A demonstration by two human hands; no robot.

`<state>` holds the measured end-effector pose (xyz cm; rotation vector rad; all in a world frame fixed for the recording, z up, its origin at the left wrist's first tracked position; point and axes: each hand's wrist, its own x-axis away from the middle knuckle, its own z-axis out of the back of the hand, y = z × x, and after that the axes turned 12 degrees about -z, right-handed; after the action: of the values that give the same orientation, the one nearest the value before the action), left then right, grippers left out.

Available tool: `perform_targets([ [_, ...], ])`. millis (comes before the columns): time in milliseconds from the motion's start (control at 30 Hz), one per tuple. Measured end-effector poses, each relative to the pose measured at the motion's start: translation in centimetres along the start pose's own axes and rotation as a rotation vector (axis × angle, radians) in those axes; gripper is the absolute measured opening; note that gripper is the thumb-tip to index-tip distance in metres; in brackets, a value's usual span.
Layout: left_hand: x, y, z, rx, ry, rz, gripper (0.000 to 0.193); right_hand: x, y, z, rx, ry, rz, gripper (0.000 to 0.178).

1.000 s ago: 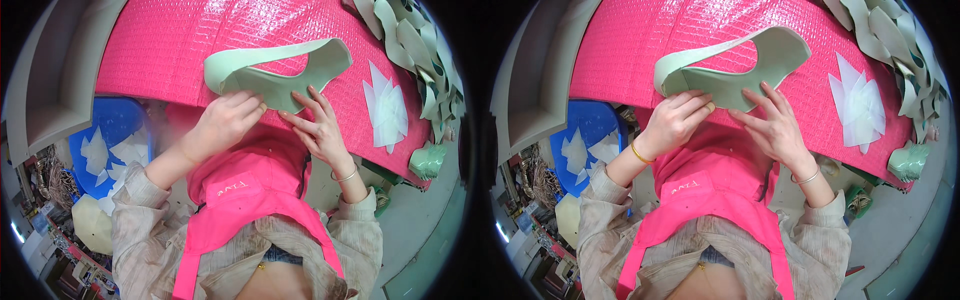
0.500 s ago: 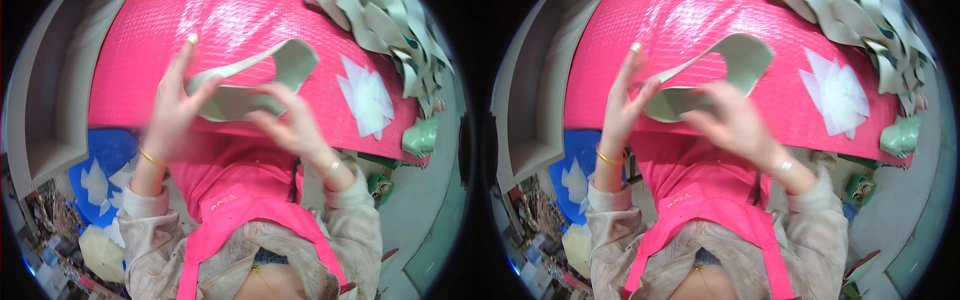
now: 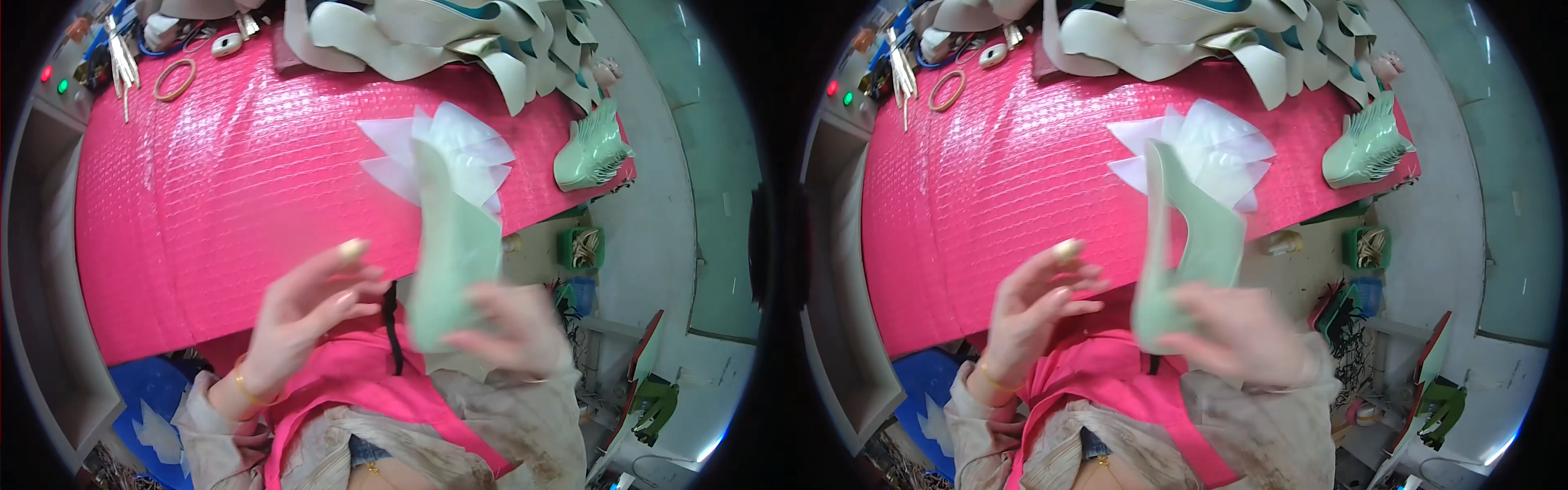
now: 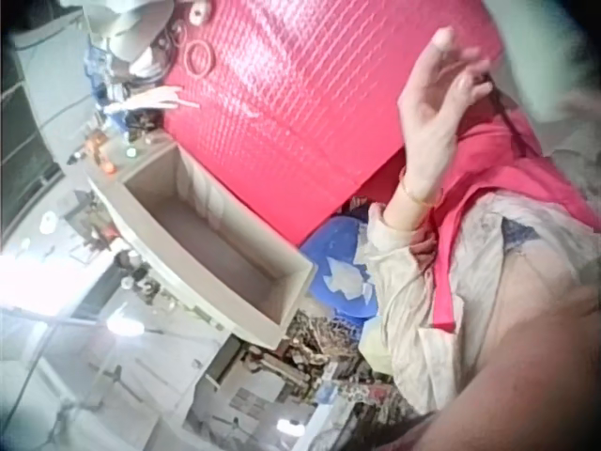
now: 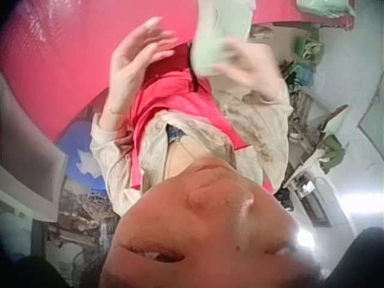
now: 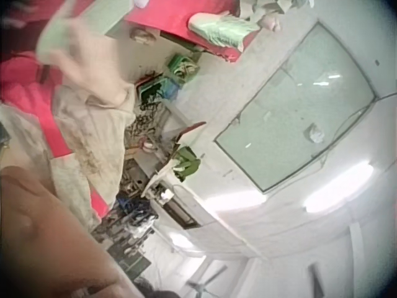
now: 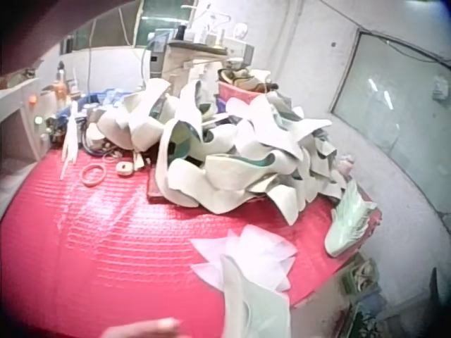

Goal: The person assembles shoe components by hand on a pink textured work surface. They pick up a white shoe upper and a green insole, align them, and press the edges together to secure the fit. The process is repeated for multiple units, with the person handling the parts one at a time and placing the finished assemblies aside.

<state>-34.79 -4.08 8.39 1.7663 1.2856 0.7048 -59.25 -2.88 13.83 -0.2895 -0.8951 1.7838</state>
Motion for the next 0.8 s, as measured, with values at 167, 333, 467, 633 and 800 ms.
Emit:
perform_targets([
  [167,-0.3,-0.4,2.0,-0.236,0.236,-0.109,0.020,5.7,7.5,18.7,0.062,1.146,-0.278,0.030],
  [333,-0.5,-2.1,1.4,-0.279,0.390,-0.038,0.016,1.7,34.5,37.8,0.868,1.337,-0.652,0.042],
  [467,-0.4,-2.8,0.5,-0.416,0.393,-0.084,0.015,0.9,49.7,39.3,0.664,1.000,-0.680,0.045],
  [633,-1.7,-3.9,-0.3,-0.332,0.492,-0.052,0.014,-2.5,46.6,35.2,-0.232,0.748,-0.631,0.057],
  [800,-5.0,-5.5,-3.5,-0.187,0.332,-0.044,0.017,-2.0,44.6,36.9,-0.104,0.515,-0.744,0.064],
])
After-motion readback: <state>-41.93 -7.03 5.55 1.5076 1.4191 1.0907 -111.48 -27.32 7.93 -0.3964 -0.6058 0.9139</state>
